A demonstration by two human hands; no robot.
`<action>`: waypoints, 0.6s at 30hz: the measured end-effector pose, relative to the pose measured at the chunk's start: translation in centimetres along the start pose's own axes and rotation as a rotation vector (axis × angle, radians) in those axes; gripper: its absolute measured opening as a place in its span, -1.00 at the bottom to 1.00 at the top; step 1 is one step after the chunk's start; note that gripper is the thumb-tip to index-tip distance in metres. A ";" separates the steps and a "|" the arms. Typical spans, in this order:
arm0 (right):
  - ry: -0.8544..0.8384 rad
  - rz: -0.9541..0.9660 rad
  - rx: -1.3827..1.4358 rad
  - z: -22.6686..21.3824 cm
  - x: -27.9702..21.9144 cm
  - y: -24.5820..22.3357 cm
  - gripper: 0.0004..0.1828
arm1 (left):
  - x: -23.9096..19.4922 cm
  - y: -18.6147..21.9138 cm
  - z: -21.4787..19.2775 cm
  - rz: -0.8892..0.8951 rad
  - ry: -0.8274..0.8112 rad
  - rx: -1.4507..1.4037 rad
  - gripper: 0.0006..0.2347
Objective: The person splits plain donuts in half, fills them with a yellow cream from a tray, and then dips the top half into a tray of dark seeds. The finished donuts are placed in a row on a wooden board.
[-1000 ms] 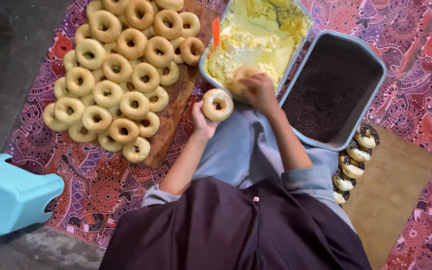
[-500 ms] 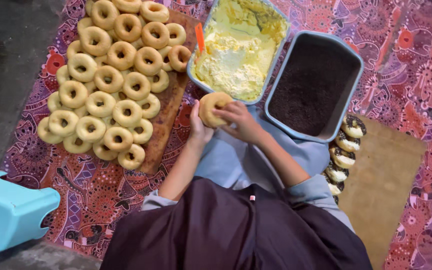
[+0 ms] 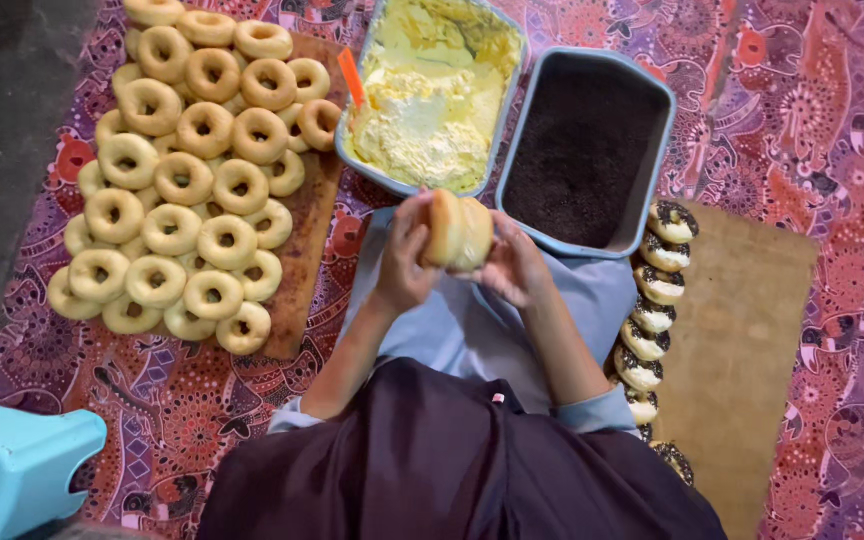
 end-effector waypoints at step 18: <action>0.302 -0.932 -1.863 3.5 -2.5 -4.8 -0.49 | -3.5 -4.1 6.8 -0.596 0.251 -1.338 -0.45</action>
Point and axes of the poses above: each hand's wrist, its own x-axis towards the middle knuckle, its own z-axis out of the palm, y = z × x, the point moved 4 cm from there along x, towards the middle knuckle, and after that the axes turned 6 degrees about -y, right-handed, at the moved point
